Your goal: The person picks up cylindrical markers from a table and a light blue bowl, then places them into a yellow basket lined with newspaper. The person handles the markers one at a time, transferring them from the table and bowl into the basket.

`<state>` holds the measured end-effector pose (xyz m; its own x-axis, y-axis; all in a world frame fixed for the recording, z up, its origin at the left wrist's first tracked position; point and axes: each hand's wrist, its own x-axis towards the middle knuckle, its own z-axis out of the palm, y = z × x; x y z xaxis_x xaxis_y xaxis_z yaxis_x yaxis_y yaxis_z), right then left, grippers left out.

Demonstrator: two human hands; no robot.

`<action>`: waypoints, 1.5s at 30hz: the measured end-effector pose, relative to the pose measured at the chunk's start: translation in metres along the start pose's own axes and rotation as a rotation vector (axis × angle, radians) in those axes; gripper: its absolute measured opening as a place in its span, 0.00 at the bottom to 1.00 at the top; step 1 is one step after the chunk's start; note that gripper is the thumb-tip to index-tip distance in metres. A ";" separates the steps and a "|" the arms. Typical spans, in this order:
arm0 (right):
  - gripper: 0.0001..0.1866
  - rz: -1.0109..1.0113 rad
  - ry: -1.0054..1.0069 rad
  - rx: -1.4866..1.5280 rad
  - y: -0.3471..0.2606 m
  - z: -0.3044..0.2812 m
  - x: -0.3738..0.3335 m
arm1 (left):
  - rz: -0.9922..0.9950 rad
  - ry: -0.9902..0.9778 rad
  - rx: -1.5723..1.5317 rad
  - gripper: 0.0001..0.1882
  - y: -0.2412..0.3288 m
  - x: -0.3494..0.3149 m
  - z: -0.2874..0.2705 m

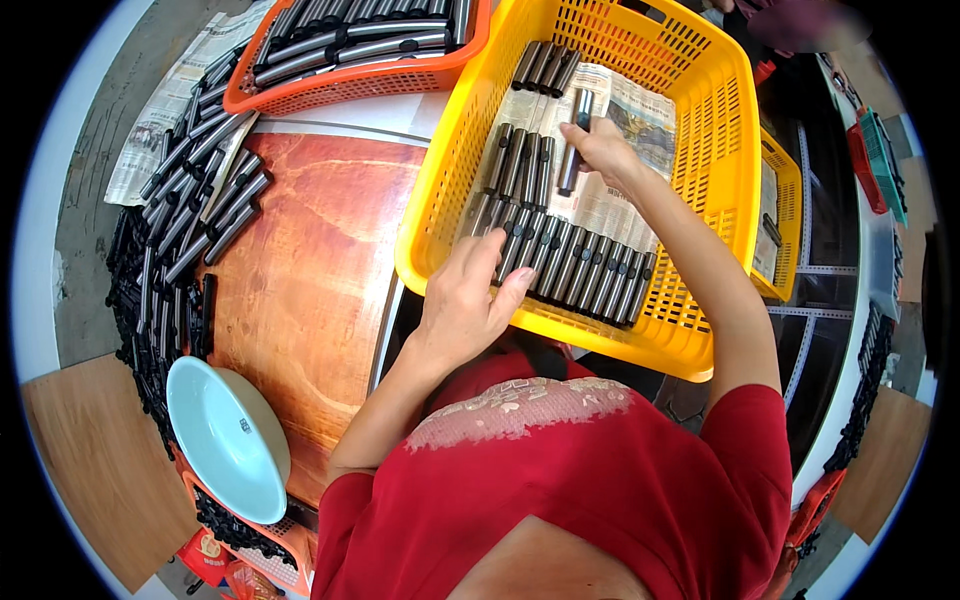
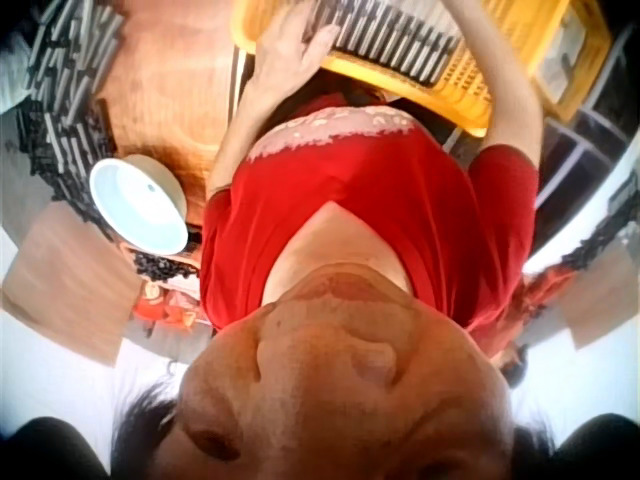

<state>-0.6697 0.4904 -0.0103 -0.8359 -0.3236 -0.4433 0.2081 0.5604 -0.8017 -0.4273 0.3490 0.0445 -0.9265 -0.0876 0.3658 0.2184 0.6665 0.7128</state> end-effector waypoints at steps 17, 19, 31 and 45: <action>0.22 0.025 0.244 -0.530 0.132 0.061 0.095 | -0.108 -0.017 -0.255 0.14 -0.001 0.003 -0.004; 0.20 -0.028 0.328 -0.503 0.139 0.067 0.090 | -0.101 -0.012 -0.253 0.14 -0.001 0.002 -0.003; 0.23 0.086 0.212 -0.355 0.134 0.076 0.082 | -0.119 -0.031 -0.266 0.13 0.001 0.001 -0.005; 0.20 -0.190 -0.103 -0.775 0.109 0.031 0.060 | -0.036 0.221 -0.387 0.20 0.034 0.016 -0.069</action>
<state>-0.6815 0.5082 -0.1371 -0.7625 -0.5143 -0.3926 -0.3763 0.8461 -0.3775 -0.4131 0.3198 0.1157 -0.8571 -0.2898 0.4260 0.3250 0.3374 0.8835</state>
